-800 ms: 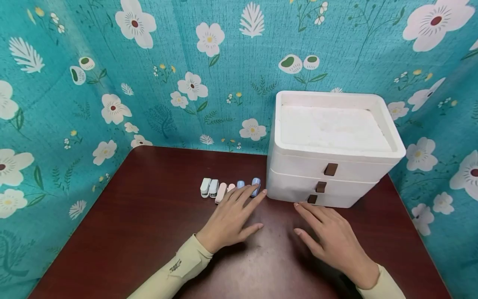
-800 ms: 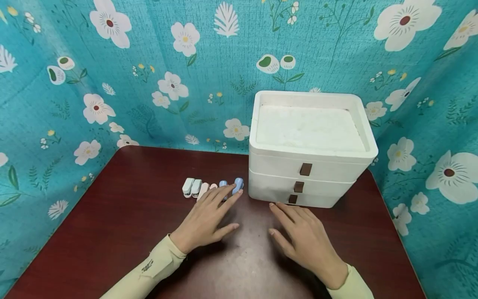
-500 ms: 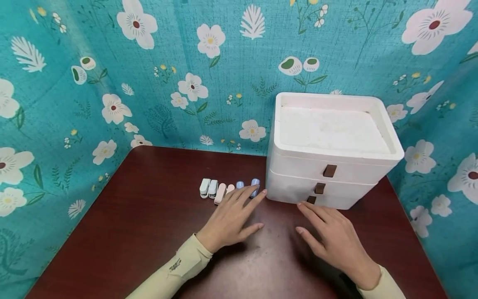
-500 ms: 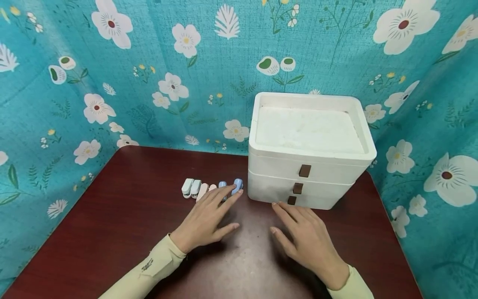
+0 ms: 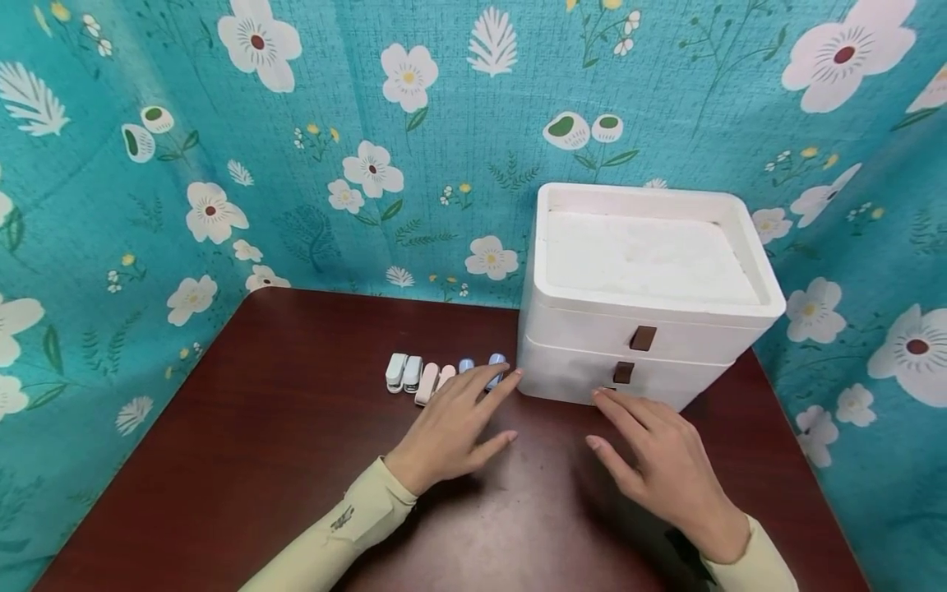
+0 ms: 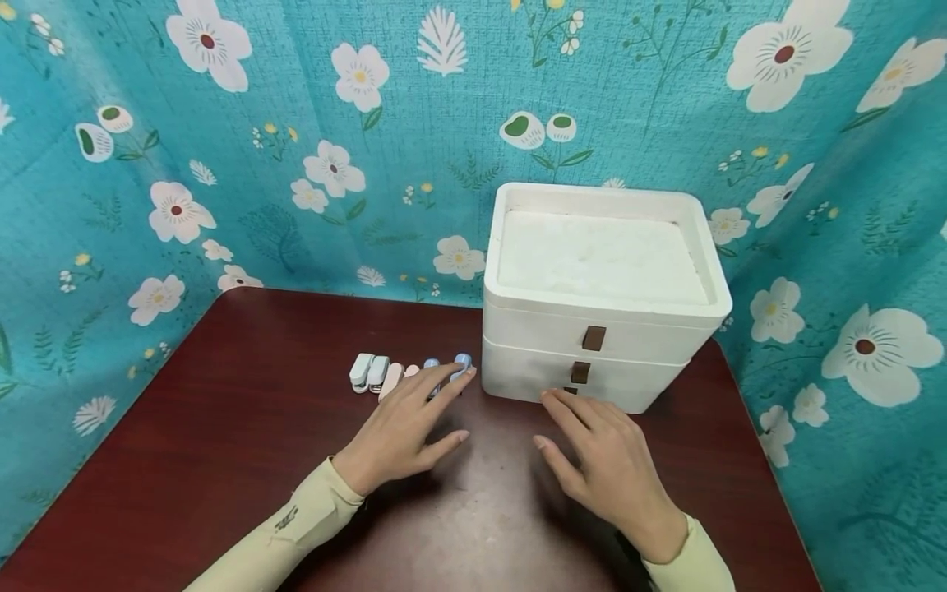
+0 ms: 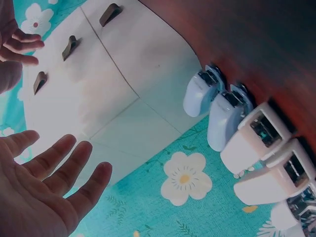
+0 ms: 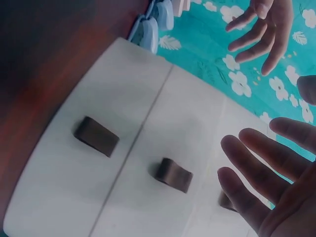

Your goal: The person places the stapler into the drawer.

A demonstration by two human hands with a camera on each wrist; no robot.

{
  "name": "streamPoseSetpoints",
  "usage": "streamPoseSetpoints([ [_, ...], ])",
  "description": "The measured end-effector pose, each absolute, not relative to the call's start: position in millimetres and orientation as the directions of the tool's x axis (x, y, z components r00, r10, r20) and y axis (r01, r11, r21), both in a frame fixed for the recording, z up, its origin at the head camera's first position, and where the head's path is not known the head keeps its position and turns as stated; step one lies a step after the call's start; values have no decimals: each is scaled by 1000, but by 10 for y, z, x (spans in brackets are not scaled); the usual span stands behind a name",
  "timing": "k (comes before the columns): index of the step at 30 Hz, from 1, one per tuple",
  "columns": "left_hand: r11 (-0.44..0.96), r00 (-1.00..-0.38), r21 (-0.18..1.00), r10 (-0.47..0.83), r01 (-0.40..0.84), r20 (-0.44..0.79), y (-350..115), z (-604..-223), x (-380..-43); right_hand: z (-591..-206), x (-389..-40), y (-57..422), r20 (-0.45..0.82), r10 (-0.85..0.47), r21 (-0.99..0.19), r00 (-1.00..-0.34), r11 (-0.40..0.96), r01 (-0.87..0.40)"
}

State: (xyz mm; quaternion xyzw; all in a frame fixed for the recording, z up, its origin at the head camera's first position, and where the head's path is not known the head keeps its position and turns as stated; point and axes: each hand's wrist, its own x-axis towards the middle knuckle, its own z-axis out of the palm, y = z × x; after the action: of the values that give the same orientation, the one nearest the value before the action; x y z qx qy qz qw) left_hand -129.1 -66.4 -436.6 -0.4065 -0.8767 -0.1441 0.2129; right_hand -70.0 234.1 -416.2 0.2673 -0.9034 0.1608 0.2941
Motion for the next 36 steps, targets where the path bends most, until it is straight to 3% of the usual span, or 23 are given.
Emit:
streamPoseSetpoints([
  [10,612,-552,77,644,787,529,-600,-4343,-1283,-3980,-763,2430,646,-337,-157,-685,820,-551],
  [36,616,-559,91,631,783,538,-606,-4300,-1314,-3707,-880,2598,697,-258,-145,-670,863,-484],
])
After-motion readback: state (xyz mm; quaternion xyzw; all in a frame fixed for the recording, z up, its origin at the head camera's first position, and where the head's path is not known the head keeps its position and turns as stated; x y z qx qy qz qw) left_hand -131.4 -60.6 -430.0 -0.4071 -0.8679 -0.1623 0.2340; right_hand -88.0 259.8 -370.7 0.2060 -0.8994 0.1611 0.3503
